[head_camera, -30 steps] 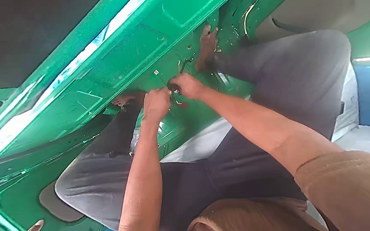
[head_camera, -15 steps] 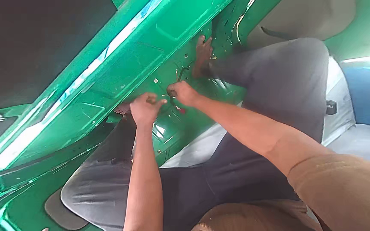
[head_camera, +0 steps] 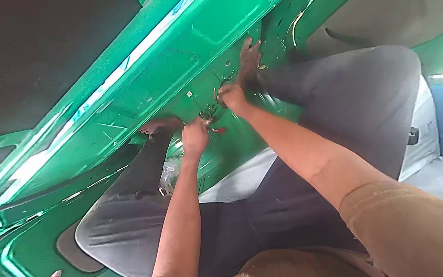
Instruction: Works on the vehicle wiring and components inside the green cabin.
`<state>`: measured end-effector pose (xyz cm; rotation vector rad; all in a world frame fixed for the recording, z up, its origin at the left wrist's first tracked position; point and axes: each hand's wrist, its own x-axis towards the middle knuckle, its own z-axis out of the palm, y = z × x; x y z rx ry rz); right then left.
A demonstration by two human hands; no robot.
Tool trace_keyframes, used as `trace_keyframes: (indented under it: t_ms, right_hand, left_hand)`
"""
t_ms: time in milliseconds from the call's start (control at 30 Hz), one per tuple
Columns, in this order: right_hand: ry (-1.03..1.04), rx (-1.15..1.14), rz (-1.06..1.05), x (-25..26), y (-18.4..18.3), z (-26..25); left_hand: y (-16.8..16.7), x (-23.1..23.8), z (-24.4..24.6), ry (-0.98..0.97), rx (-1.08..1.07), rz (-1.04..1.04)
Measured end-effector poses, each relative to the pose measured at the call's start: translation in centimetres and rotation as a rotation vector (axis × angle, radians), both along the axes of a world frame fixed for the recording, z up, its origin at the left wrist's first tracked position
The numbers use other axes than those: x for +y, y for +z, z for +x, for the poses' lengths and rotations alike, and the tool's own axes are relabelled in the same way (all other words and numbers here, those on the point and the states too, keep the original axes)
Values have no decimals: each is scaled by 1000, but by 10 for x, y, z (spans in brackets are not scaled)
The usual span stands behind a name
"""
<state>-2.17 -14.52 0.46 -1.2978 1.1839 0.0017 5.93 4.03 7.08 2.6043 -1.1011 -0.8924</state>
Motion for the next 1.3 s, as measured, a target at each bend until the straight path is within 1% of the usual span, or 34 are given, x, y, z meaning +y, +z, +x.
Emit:
trace_keyframes:
  t_ms: [33,100,167,200,267,300,367,433,500,600,700,733,767,867,933,1033,1100,1167,1300]
  right_hand:
    - [2,-28,3,-1,-9,3]
    - [86,-125,23,-1,-19,8]
    - [153,-140,31,2,-21,11]
    - [147,-122,41,2,-20,12]
    - [47,-140,96,-4,-19,11]
    - [-20,-159,130,-8,-19,8]
    - [-92,-147,167,-16,-14,3]
    - [-102,-127,193,-21,-13,2]
    - [-77,-130,199,-24,-14,4]
    - [-57,-131,186,-24,-16,6]
    - [-105,-130,196,-25,-16,6]
    - [-140,-134,200,-26,-15,6]
    - [-175,-136,205,-27,-15,6]
    - [-235,-147,238,-28,-13,7]
    - [-241,-151,237,-29,-13,8]
    - [-215,-163,200,-31,-12,4]
    - [-192,-176,151,-33,-13,4]
    - [-200,-206,109,-31,-16,6]
    - [-141,-232,93,-30,-27,8]
  left_hand:
    - [0,-1,-4,-20,3,-18]
    - [-1,-3,-10,-51,12,-51]
    - [1,-5,-14,-58,39,-48]
    - [2,-6,-15,-37,75,-34]
    - [1,-9,-17,104,208,-36]
    - [-3,-7,-18,226,302,-60]
    - [-15,-2,-20,509,501,-168]
    - [-20,5,-15,694,671,-245]
    - [-24,9,-8,772,681,-278]
    - [-30,9,1,900,582,-381]
    - [-42,8,12,1079,526,-533]
    - [-49,8,13,1099,504,-539]
    - [-58,9,12,1053,479,-503]
    - [-83,9,2,692,484,-330]
    - [-93,-4,-9,577,486,-398]
    - [-103,-23,-21,430,379,-619]
    - [-103,-34,-19,376,349,-723]
    - [-99,-40,-14,376,393,-754]
    - [-92,-53,-1,320,441,-631]
